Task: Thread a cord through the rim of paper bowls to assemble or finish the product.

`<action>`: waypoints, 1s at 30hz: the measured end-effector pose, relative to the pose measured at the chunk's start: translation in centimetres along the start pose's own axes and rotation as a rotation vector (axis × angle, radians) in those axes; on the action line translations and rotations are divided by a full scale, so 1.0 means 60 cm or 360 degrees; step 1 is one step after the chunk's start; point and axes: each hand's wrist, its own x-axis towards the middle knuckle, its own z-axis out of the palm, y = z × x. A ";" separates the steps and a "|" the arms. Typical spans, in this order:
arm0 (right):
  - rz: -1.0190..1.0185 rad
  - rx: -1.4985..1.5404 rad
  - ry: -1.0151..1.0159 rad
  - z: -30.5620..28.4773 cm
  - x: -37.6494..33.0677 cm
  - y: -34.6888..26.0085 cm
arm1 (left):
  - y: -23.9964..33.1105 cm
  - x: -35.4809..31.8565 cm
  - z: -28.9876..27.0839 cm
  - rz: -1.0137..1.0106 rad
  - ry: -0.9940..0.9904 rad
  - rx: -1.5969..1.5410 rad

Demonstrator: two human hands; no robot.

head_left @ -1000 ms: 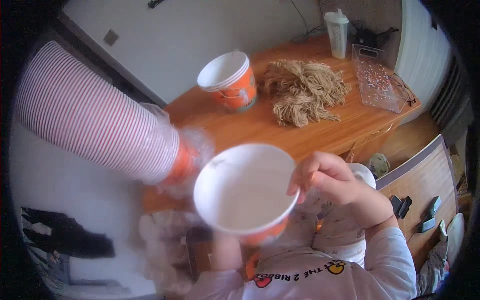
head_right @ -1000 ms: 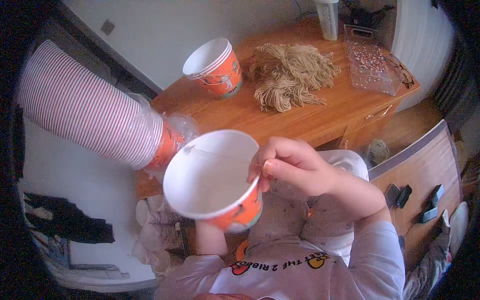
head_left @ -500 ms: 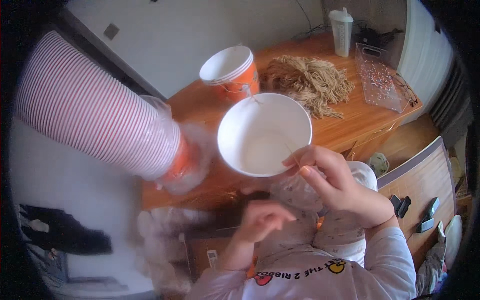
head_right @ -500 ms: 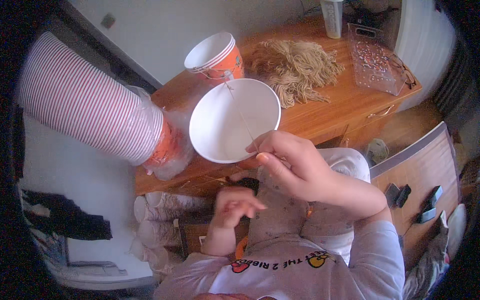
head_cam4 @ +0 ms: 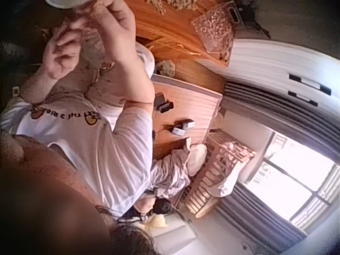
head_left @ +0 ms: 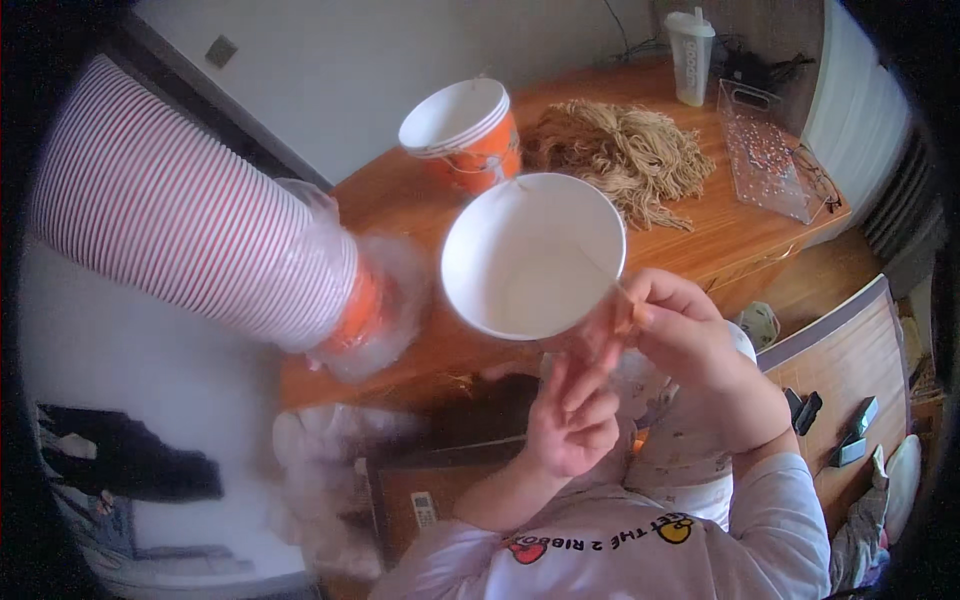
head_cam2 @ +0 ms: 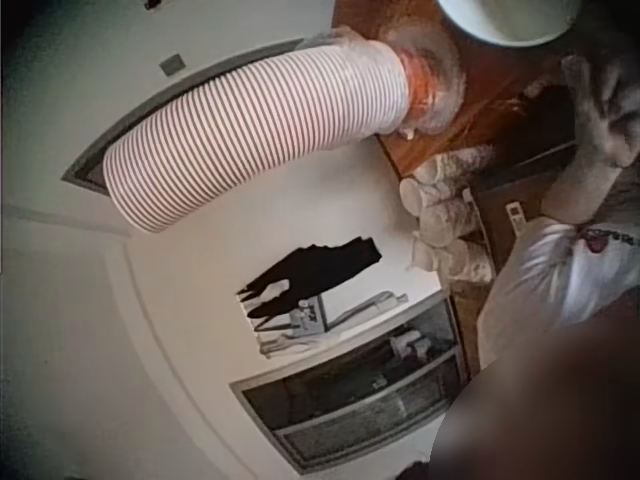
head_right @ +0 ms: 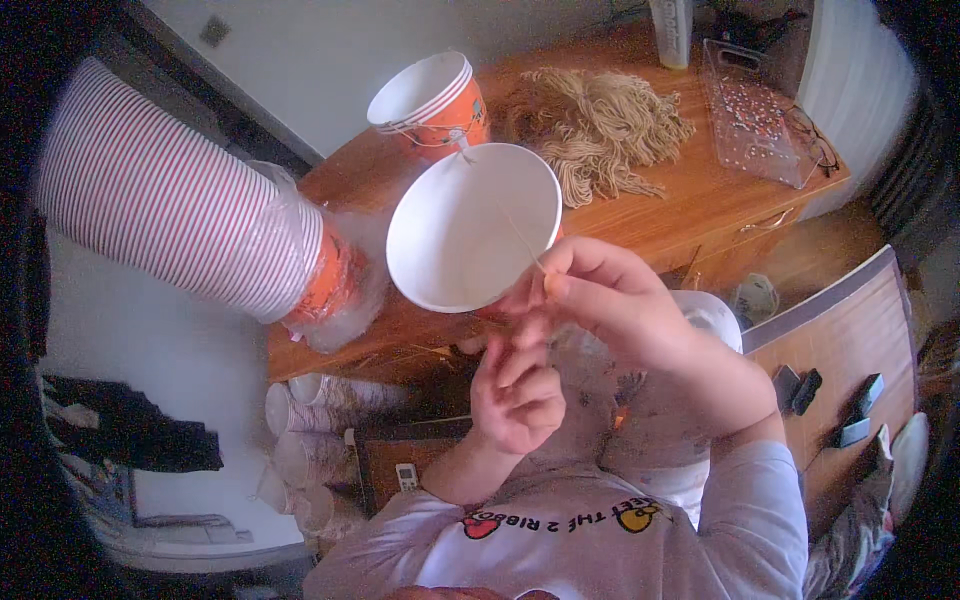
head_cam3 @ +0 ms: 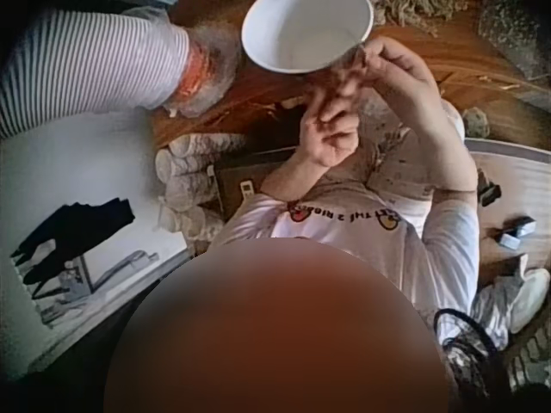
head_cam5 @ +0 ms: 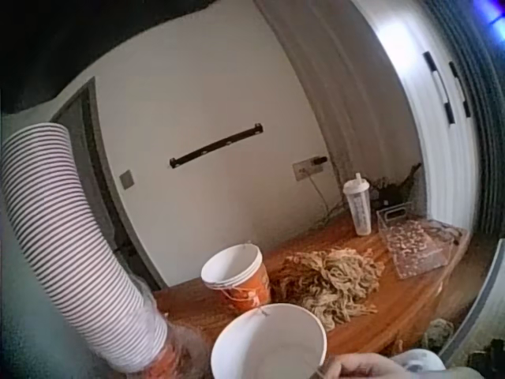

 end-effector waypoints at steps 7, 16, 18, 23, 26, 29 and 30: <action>0.0167 0.0279 0.0090 -0.036 0.003 -0.019 | 0.036 -0.029 0.007 0.0930 0.0113 0.1404; -0.0776 -0.1945 0.0642 -0.010 0.000 -0.012 | 0.052 -0.051 0.048 0.0865 0.0385 0.2923; -0.1219 -0.2169 0.0501 -0.008 -0.013 -0.002 | 0.052 -0.056 0.058 0.0694 0.0447 0.3228; -0.0287 -0.1320 -0.0045 0.046 -0.020 -0.005 | 0.029 -0.044 0.073 0.0698 0.0449 0.3430; 0.0136 -0.1231 -0.0094 0.041 -0.020 0.013 | 0.021 -0.037 0.065 0.0798 0.0337 0.3475; 0.0101 -0.0622 -0.0102 0.037 -0.019 0.028 | 0.024 -0.045 0.053 0.0776 0.0314 0.3468; 0.0163 -0.0557 -0.0092 0.037 -0.018 0.023 | 0.025 -0.048 0.052 0.0688 0.0372 0.3449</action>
